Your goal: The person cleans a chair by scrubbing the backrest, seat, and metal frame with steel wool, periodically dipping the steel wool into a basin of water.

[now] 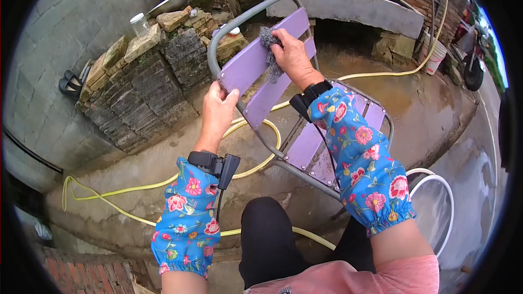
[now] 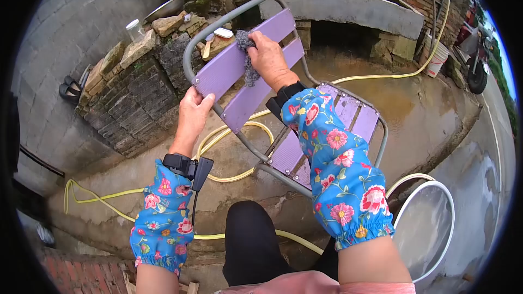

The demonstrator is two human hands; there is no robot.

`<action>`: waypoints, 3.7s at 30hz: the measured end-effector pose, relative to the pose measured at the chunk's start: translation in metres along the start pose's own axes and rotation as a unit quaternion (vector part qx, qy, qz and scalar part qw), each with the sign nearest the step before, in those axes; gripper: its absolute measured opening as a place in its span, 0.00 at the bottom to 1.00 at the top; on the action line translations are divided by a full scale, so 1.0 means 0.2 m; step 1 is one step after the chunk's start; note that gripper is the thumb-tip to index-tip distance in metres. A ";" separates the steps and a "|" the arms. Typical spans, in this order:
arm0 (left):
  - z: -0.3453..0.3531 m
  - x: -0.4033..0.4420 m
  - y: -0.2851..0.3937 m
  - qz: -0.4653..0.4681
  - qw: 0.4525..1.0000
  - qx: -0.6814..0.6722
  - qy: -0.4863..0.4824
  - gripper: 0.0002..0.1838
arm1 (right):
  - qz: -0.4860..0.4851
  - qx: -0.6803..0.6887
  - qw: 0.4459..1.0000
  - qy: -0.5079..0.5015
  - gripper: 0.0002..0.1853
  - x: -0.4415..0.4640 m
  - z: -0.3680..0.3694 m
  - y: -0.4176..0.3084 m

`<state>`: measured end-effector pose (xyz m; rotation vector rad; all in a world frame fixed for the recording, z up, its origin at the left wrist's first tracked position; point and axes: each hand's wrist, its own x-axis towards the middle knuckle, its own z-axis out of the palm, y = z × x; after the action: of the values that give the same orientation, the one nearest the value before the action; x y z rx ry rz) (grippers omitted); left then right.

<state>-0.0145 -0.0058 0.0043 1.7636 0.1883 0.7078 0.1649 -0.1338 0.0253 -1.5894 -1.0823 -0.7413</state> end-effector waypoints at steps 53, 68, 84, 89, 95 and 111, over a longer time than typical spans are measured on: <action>0.11 0.04 0.01 0.008 0.997 0.021 0.073 0.20 | 0.108 -0.116 0.987 -0.004 0.19 0.24 -0.12 0.68; 0.13 0.01 0.01 0.029 0.995 0.011 0.091 0.20 | -0.046 -0.126 0.989 -0.057 0.11 0.47 0.03 0.09; 0.09 0.04 0.00 -0.010 0.995 0.034 0.089 0.20 | -0.430 -0.182 0.815 -0.343 0.14 0.45 0.00 -0.50; 0.09 0.03 0.00 -0.016 0.997 0.031 0.063 0.21 | -0.442 -0.195 0.764 -0.428 0.19 0.52 -0.01 -0.53; 0.09 0.01 0.01 0.000 0.997 0.039 0.072 0.21 | -0.277 -0.162 0.880 -0.351 0.24 0.53 -0.04 -0.42; 0.11 0.04 -0.01 0.014 0.997 0.012 0.081 0.18 | -0.418 -0.146 0.847 -0.295 0.23 0.49 0.06 -0.29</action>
<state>0.0043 -0.0190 0.0012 1.7351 0.2821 0.8728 0.1518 -0.0912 0.1312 -1.6126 -2.2906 -1.0394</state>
